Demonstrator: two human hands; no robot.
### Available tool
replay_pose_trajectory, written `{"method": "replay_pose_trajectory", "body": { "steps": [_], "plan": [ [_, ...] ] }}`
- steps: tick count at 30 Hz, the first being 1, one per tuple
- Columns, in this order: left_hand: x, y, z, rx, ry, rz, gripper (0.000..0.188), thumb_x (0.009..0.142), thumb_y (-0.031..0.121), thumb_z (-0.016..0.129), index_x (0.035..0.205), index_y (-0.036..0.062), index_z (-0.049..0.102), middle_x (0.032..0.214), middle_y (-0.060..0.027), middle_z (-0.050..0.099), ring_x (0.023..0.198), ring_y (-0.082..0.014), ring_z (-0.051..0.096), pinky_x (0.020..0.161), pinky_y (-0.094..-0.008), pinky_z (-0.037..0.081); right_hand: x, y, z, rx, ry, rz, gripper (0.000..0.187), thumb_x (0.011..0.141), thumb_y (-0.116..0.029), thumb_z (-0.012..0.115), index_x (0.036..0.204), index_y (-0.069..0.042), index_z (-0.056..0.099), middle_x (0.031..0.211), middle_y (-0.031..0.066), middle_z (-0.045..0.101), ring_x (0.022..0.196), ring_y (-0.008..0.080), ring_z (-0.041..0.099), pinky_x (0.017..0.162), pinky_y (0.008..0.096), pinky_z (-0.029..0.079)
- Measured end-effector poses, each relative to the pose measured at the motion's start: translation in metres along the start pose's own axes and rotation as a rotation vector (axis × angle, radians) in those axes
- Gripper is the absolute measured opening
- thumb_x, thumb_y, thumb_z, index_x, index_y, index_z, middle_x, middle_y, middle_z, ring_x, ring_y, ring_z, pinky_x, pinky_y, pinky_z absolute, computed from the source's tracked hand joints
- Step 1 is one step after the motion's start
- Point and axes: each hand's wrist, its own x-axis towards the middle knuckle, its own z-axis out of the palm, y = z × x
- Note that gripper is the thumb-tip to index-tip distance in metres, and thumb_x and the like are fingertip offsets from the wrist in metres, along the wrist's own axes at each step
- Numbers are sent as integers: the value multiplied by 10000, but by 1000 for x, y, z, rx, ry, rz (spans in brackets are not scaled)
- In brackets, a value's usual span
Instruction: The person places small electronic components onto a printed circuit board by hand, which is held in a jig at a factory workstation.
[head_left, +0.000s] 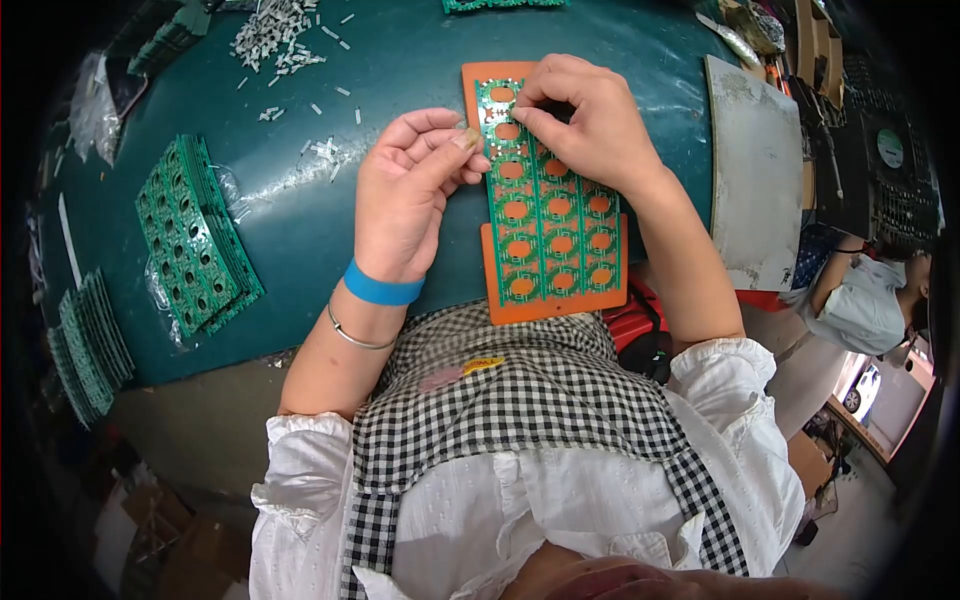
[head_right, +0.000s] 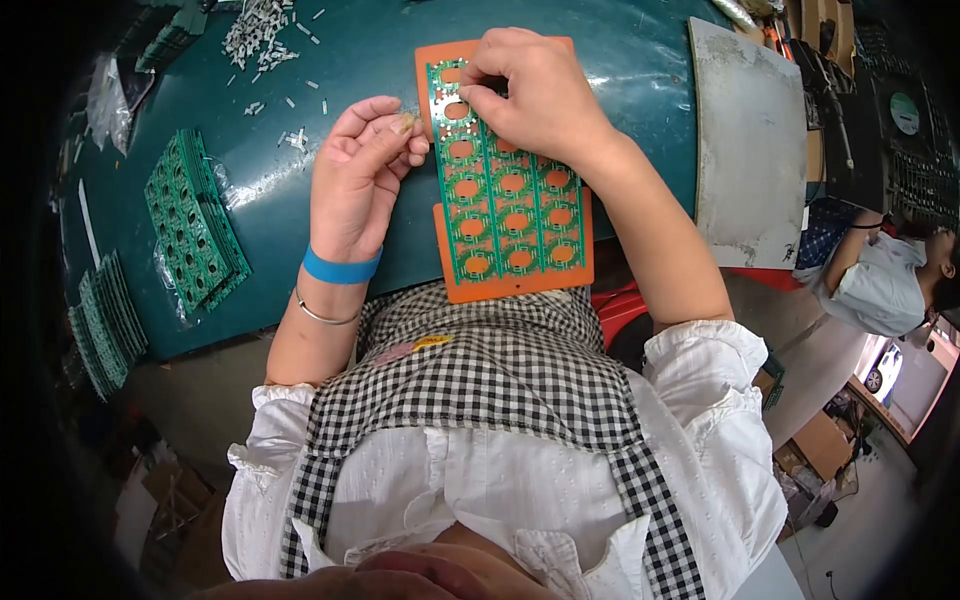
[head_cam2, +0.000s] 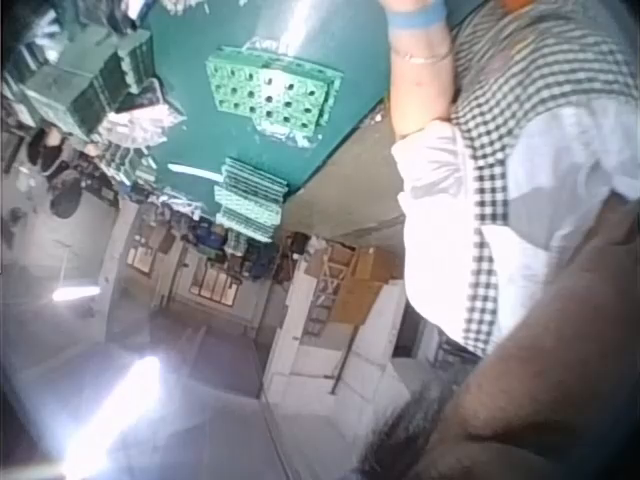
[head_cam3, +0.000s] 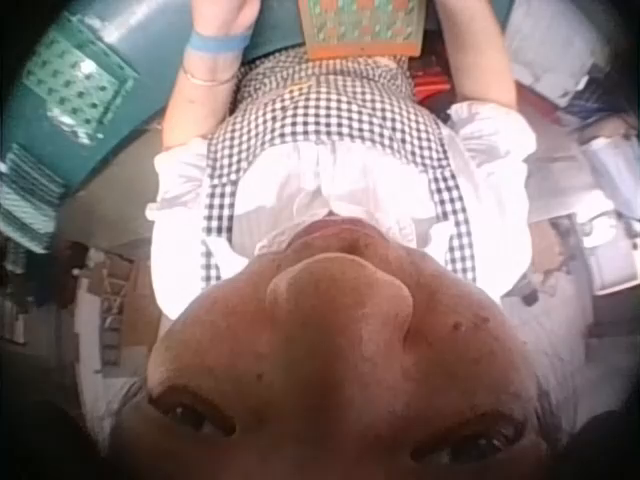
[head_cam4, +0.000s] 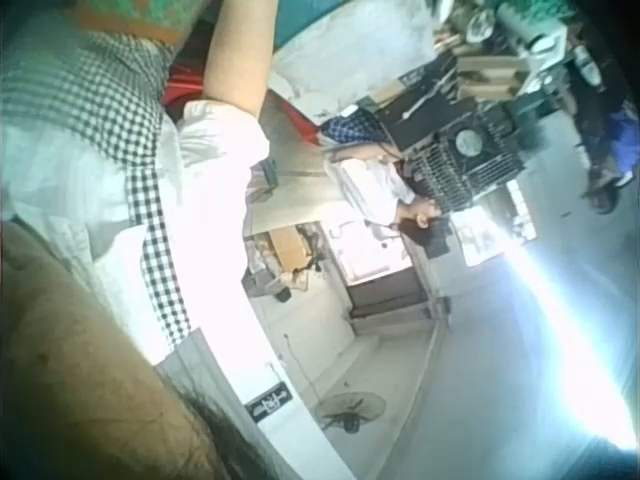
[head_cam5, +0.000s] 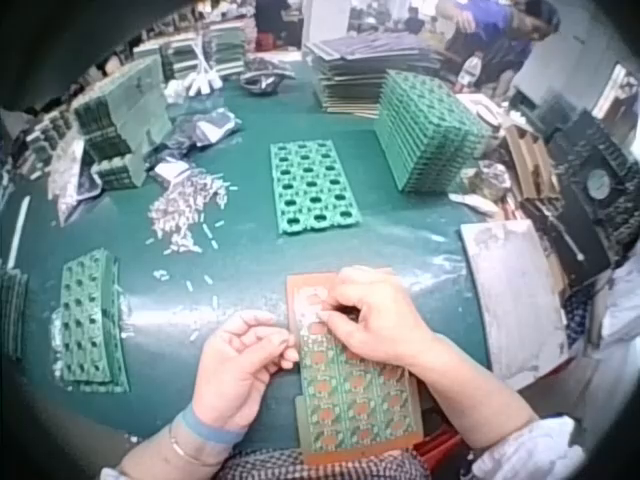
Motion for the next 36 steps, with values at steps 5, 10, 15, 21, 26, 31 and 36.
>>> {"method": "replay_pose_trajectory", "body": {
  "steps": [5,10,15,21,26,31,36],
  "plan": [
    [0,0,-2,63,-16,-36,235,930,44,664,1139,-55,621,961,-108,709,817,-144,672,733,-246,536,-1,0,-2,-12,-23,-44,81,795,-19,726,826,16,660,791,67,630,689,168,622,619,281,500],
    [0,-1,-2,91,-32,-41,267,940,46,652,1178,-70,629,977,-112,712,825,-142,674,747,-250,543,0,1,-4,-29,-34,-56,85,796,-21,730,836,13,664,796,71,631,697,183,625,614,294,492],
    [-2,1,1,134,-39,-60,254,949,51,639,1180,-55,621,1023,-134,703,860,-156,667,777,-266,545,2,1,1,-106,15,-118,89,760,-63,749,812,-23,688,785,72,634,724,242,634,631,345,505],
    [-2,1,1,117,-41,-35,268,950,44,637,1194,-64,604,1018,-139,719,850,-158,696,752,-247,553,2,-1,3,-124,55,-174,101,753,-22,755,828,-22,689,787,71,625,696,228,623,594,324,488],
    [-2,1,3,120,-30,-36,285,946,37,641,1204,-67,584,1034,-150,719,848,-162,700,742,-245,558,4,1,0,-93,29,-253,90,753,-24,754,821,-27,695,791,61,636,704,227,638,597,317,499],
    [0,0,2,122,-16,-24,284,940,38,650,1194,-63,574,1030,-158,718,841,-165,702,734,-245,560,2,0,2,-142,47,-197,87,754,-25,755,825,-23,704,796,56,651,687,221,646,596,312,512],
    [0,0,2,136,-26,-21,283,938,39,653,1189,-61,571,1020,-156,717,835,-169,705,731,-248,563,0,0,6,-87,76,-146,84,757,-30,758,829,-25,715,790,52,653,684,215,646,593,311,510]
  ]
}}
